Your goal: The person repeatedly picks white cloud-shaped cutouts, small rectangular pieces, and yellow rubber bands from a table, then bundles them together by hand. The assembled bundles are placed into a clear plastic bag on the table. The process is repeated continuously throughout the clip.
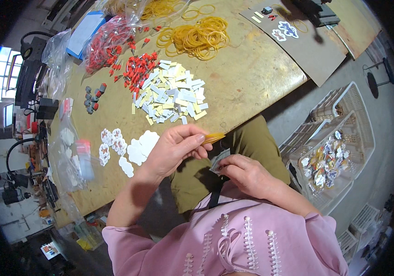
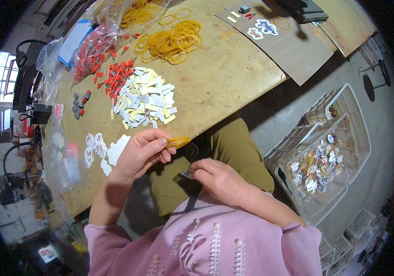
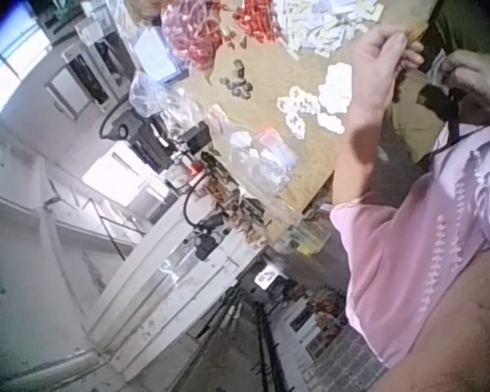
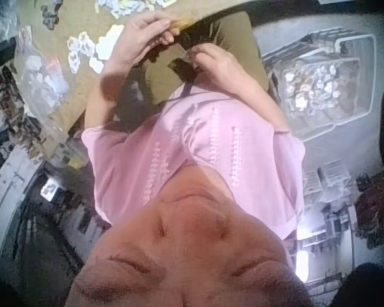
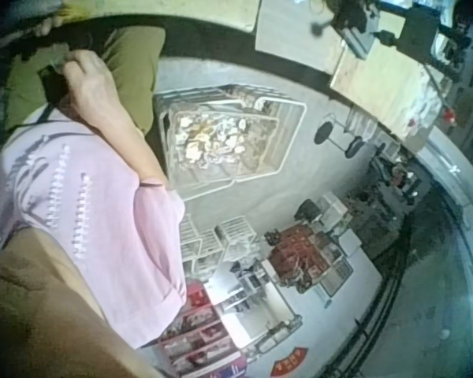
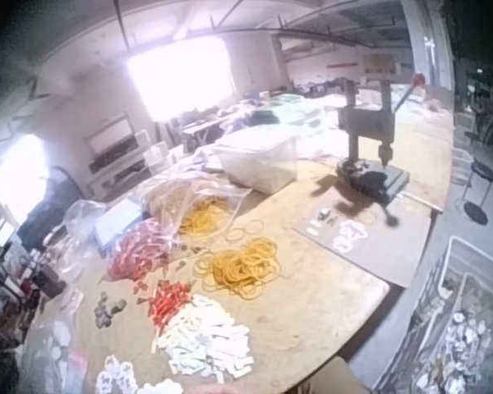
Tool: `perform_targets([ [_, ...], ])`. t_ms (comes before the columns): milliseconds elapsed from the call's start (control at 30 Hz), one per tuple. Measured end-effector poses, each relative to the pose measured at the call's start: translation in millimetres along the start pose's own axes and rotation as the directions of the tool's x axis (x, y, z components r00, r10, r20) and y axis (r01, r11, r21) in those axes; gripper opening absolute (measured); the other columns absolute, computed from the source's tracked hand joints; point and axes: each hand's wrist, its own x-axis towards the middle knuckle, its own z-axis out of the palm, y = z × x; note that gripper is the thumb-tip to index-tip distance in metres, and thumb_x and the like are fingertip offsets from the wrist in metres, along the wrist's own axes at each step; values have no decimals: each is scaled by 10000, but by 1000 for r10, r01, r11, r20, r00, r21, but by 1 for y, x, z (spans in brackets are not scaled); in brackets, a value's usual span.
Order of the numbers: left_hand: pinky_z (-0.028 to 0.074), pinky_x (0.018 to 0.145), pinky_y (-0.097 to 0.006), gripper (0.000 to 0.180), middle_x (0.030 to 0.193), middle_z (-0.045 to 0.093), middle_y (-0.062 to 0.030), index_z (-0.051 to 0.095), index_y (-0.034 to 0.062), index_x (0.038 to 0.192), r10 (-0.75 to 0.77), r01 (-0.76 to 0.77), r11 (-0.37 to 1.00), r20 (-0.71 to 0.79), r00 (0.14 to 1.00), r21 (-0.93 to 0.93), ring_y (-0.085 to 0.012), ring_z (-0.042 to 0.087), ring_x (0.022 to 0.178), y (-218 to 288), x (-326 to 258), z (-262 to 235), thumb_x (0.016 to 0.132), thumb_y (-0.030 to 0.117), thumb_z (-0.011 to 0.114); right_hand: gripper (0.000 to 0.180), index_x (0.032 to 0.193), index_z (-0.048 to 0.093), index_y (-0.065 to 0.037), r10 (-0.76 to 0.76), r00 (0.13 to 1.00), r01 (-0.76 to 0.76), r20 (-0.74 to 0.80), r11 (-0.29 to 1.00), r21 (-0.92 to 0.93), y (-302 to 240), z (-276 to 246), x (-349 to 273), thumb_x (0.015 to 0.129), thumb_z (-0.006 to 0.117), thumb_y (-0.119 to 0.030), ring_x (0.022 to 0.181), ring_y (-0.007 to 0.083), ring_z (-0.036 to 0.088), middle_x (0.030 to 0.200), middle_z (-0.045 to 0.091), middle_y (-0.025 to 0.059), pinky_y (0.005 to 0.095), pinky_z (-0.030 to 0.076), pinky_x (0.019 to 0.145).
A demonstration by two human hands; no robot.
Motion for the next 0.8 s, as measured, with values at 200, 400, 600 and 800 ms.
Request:
perform_targets([
  [200,574,743,-222,180,1029,780,-55,746,10,1172,1,27,977,-131,991,213,-83,721,860,-1,-16,15,1010,89,759,259,1096,680,-9,22,994,-23,-104,1000,-12,0,-6,3,844,730,20,1092,339,704,1218,677,153,407,614,876],
  [400,522,626,-259,94,903,742,-18,807,45,1023,589,-261,386,-18,808,885,-63,651,755,-8,-27,33,930,34,816,214,1100,676,-1,34,991,-33,-133,999,5,-5,-4,5,894,732,23,1091,347,703,1252,663,170,402,614,859],
  [600,506,620,-260,124,880,722,-42,807,26,1028,613,-264,463,-92,784,846,-66,640,742,-15,-42,44,907,16,833,206,1097,660,11,39,995,-37,-90,999,26,-7,-1,6,904,732,28,1120,373,690,1296,642,210,408,605,891],
  [800,520,654,-259,176,876,734,-59,798,32,1059,397,-253,863,-275,876,438,-116,670,734,-51,-40,55,890,1,835,206,1108,656,17,3,1000,-1,-22,996,94,-11,0,6,911,711,43,1210,434,639,1338,616,267,439,565,1000],
])
